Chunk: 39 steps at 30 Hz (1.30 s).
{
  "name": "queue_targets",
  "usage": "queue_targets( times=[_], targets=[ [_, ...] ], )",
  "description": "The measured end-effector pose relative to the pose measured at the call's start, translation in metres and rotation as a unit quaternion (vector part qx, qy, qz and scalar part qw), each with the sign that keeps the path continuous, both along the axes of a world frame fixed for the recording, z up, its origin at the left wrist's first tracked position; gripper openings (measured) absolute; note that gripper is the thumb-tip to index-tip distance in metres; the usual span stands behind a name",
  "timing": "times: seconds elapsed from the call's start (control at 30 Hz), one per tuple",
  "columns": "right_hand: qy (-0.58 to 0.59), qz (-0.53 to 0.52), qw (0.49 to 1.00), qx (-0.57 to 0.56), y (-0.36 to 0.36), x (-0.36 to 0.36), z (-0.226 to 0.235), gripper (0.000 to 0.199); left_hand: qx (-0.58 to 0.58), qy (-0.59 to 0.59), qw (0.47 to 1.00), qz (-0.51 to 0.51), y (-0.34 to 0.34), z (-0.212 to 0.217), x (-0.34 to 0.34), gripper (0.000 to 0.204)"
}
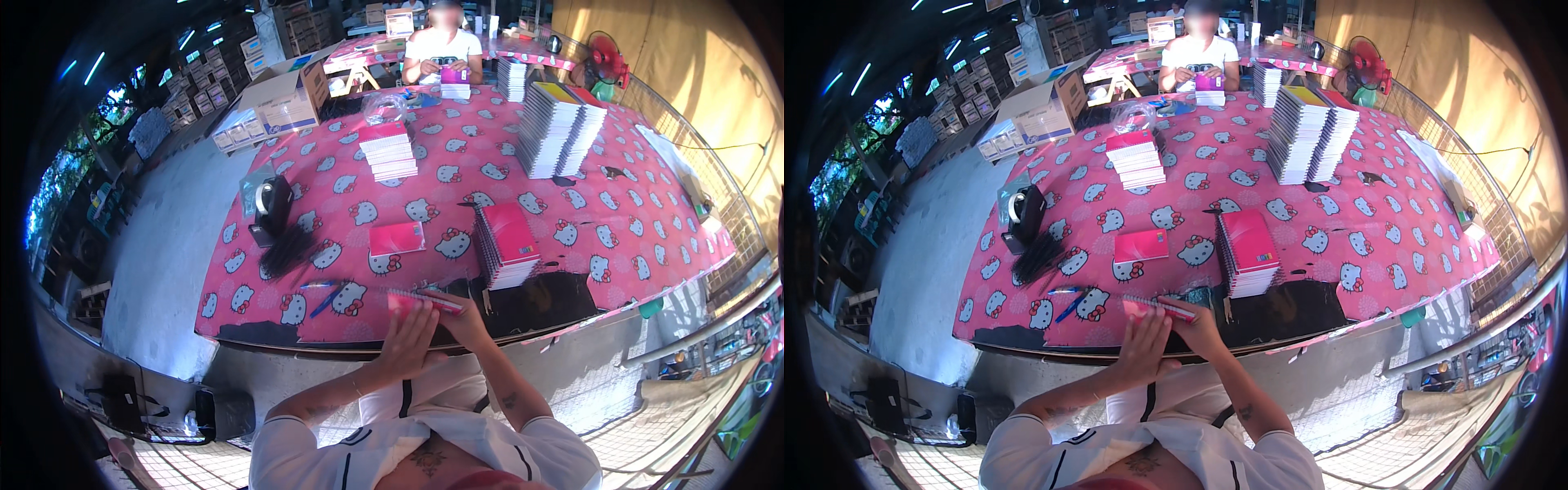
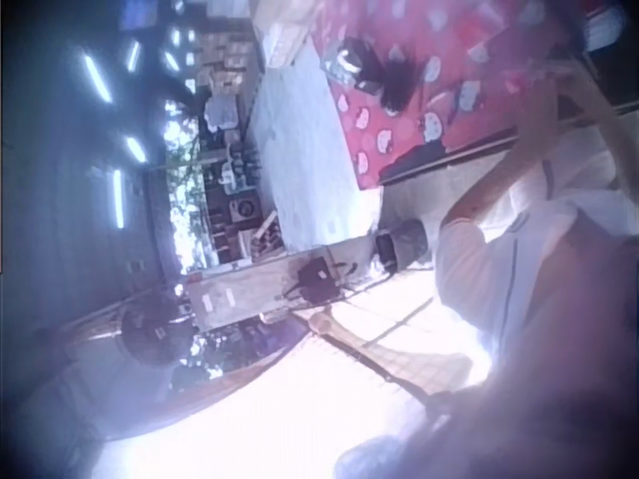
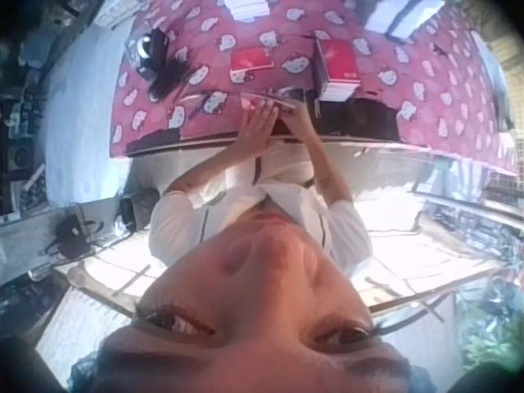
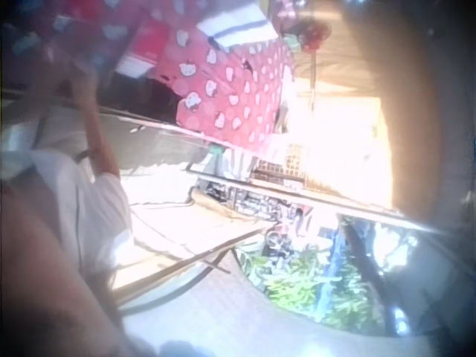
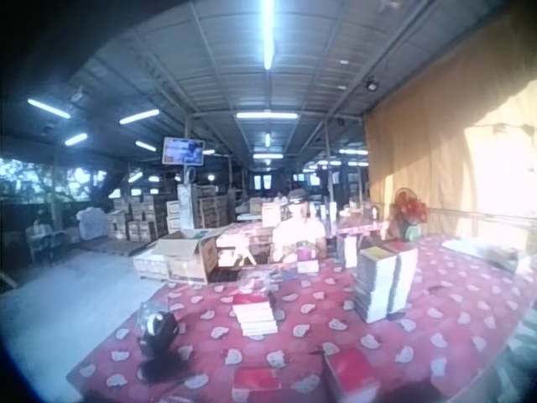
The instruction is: The person takes pink notebooks from a stack and places them into individual plastic sleeves, then stacks the sleeved notebooks on the table.
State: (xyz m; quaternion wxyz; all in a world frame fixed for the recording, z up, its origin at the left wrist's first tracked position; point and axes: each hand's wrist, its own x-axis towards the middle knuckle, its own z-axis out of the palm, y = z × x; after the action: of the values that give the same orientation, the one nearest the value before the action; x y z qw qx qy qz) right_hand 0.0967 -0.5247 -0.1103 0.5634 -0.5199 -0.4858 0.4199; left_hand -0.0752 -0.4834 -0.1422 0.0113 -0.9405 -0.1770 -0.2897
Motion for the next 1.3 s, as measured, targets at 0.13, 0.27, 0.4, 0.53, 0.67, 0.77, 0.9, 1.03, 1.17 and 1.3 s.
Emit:
queue_targets(
  times=[0.13,0.27,0.4,0.53,0.67,0.77,0.9,1.03,1.17,1.3],
  targets=[
    [0.029,0.018,0.999,0.011,0.004,-0.002,-0.018,0.045,0.03,0.044,0.993,0.106,0.028,0.064,0.019,0.09],
    [-0.043,-0.024,0.996,0.068,0.01,0.01,-0.016,0.049,-0.009,0.047,0.998,0.046,0.009,0.036,0.02,0.087],
    [-0.022,-0.006,0.998,0.058,0.015,0.004,-0.004,0.051,-0.002,0.033,0.999,0.039,0.025,0.037,0.02,0.087],
    [0.027,-0.033,0.999,0.032,0.016,0.014,-0.006,0.056,-0.069,-0.072,0.995,-0.006,0.003,0.022,0.015,0.077],
    [0.002,-0.047,0.999,0.022,0.009,0.0,0.008,0.057,-0.174,-0.189,0.966,0.009,0.013,0.05,0.025,0.059],
    [-0.017,-0.054,0.997,0.055,0.011,-0.003,0.0,0.06,-0.139,-0.19,0.971,0.037,0.013,0.063,0.024,0.044],
    [-0.014,-0.024,1.0,0.002,0.009,-0.002,0.002,0.072,-0.032,-0.135,0.99,0.021,0.037,0.07,0.02,0.035],
    [-0.073,-0.039,0.995,0.058,0.01,-0.003,-0.001,0.074,-0.073,-0.129,0.989,0.009,0.031,0.093,0.021,0.022],
    [-0.027,0.018,0.999,0.038,0.002,-0.001,0.011,0.073,-0.142,-0.048,0.989,-0.016,0.045,0.08,0.012,0.03],
    [0.213,0.215,0.951,0.066,-0.012,0.031,0.045,0.066,-0.472,-0.21,0.841,-0.16,0.052,0.075,0.005,0.031]
  ],
)
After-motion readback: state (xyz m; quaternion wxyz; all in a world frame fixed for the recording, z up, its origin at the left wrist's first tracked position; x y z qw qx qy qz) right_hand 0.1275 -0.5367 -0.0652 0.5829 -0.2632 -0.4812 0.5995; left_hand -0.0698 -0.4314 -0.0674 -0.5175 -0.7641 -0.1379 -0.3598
